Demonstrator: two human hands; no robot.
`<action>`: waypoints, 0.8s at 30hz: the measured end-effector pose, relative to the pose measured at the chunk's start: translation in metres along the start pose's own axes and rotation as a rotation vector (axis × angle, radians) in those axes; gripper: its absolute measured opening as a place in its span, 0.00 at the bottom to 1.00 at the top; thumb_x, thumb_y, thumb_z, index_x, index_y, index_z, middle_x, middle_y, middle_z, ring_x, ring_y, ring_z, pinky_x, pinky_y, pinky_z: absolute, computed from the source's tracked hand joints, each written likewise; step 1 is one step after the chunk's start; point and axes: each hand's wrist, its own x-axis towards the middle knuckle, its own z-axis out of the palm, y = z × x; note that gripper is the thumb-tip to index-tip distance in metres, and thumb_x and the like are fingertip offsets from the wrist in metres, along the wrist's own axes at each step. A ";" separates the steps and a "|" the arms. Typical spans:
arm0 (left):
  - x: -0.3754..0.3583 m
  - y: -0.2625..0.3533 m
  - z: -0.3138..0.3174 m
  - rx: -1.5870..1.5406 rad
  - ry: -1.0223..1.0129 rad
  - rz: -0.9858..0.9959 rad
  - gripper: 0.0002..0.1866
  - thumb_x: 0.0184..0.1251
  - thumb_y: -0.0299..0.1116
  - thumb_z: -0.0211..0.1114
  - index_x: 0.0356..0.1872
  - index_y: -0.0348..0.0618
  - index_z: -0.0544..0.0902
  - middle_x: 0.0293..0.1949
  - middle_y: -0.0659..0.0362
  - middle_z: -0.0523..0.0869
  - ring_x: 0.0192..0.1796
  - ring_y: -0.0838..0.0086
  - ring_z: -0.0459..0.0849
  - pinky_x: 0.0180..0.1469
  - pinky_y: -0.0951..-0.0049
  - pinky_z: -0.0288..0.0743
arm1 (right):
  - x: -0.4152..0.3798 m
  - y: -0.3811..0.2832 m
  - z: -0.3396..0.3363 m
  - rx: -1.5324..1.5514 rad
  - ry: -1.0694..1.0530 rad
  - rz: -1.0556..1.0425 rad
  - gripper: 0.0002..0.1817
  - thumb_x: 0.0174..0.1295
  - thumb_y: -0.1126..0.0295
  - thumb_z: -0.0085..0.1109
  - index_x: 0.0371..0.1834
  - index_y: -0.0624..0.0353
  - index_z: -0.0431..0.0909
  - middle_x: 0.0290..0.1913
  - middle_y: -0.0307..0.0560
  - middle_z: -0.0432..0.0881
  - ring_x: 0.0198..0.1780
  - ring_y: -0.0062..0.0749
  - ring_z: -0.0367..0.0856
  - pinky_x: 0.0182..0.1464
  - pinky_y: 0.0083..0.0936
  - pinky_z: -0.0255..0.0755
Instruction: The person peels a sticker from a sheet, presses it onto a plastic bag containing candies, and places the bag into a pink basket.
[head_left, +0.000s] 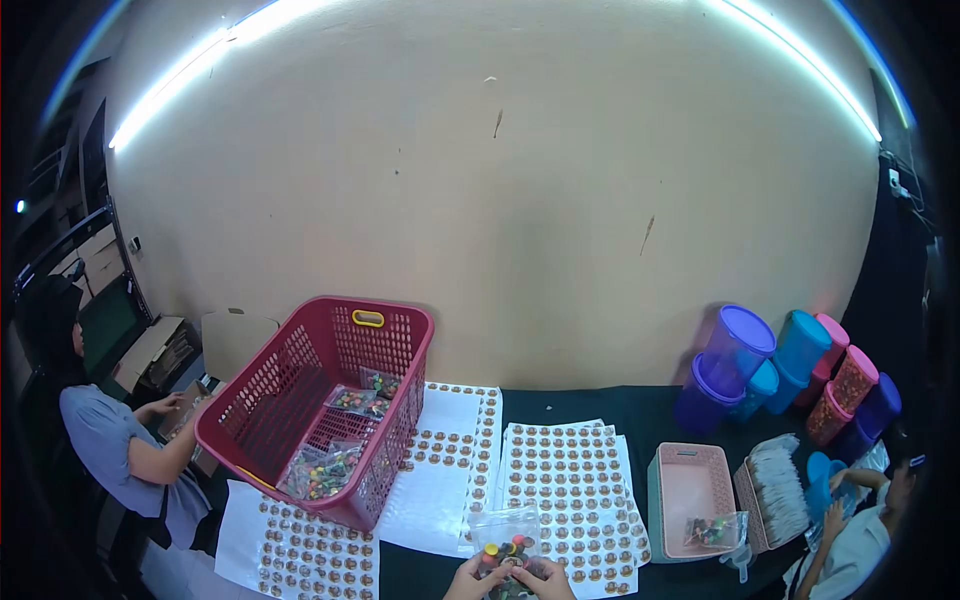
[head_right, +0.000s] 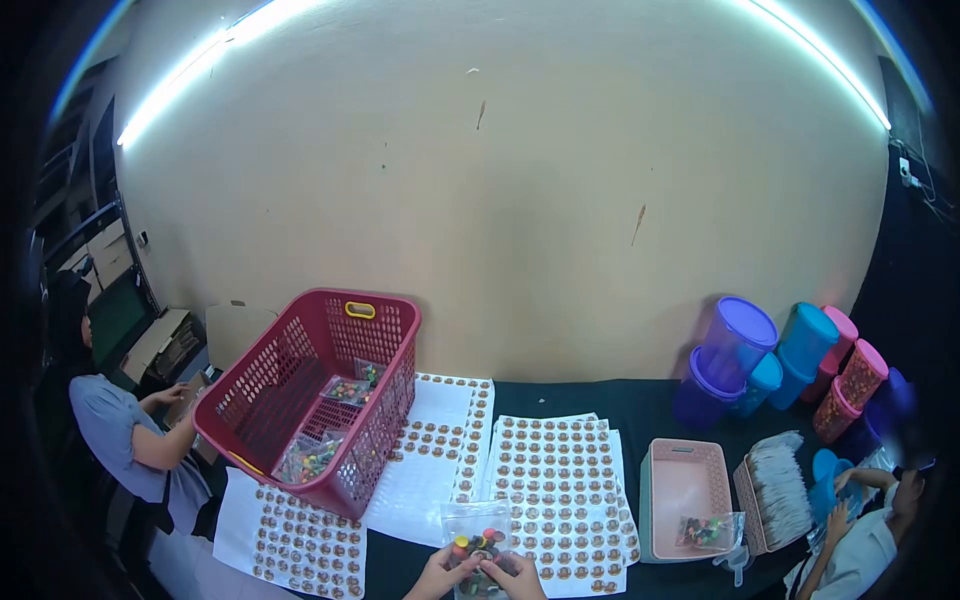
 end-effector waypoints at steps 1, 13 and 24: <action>0.001 -0.002 -0.001 0.018 -0.004 0.050 0.13 0.59 0.33 0.61 0.42 0.37 0.77 0.30 0.62 0.80 0.32 0.81 0.77 0.35 0.82 0.72 | 0.001 0.000 0.000 0.015 0.023 -0.007 0.14 0.56 0.68 0.59 0.42 0.65 0.75 0.34 0.41 0.79 0.33 0.21 0.75 0.34 0.17 0.70; 0.002 -0.010 -0.011 0.274 -0.107 0.095 0.12 0.57 0.33 0.63 0.39 0.36 0.78 0.30 0.63 0.80 0.31 0.82 0.76 0.32 0.82 0.71 | 0.003 -0.020 0.013 -0.110 0.208 -0.015 0.14 0.54 0.68 0.59 0.40 0.67 0.75 0.33 0.43 0.79 0.33 0.22 0.76 0.35 0.17 0.72; -0.011 0.005 -0.001 0.184 -0.040 0.038 0.15 0.59 0.34 0.61 0.42 0.33 0.77 0.33 0.61 0.81 0.32 0.82 0.77 0.34 0.84 0.72 | -0.011 -0.013 0.022 -0.107 0.233 -0.180 0.10 0.58 0.70 0.55 0.38 0.66 0.75 0.33 0.40 0.78 0.33 0.20 0.75 0.35 0.16 0.71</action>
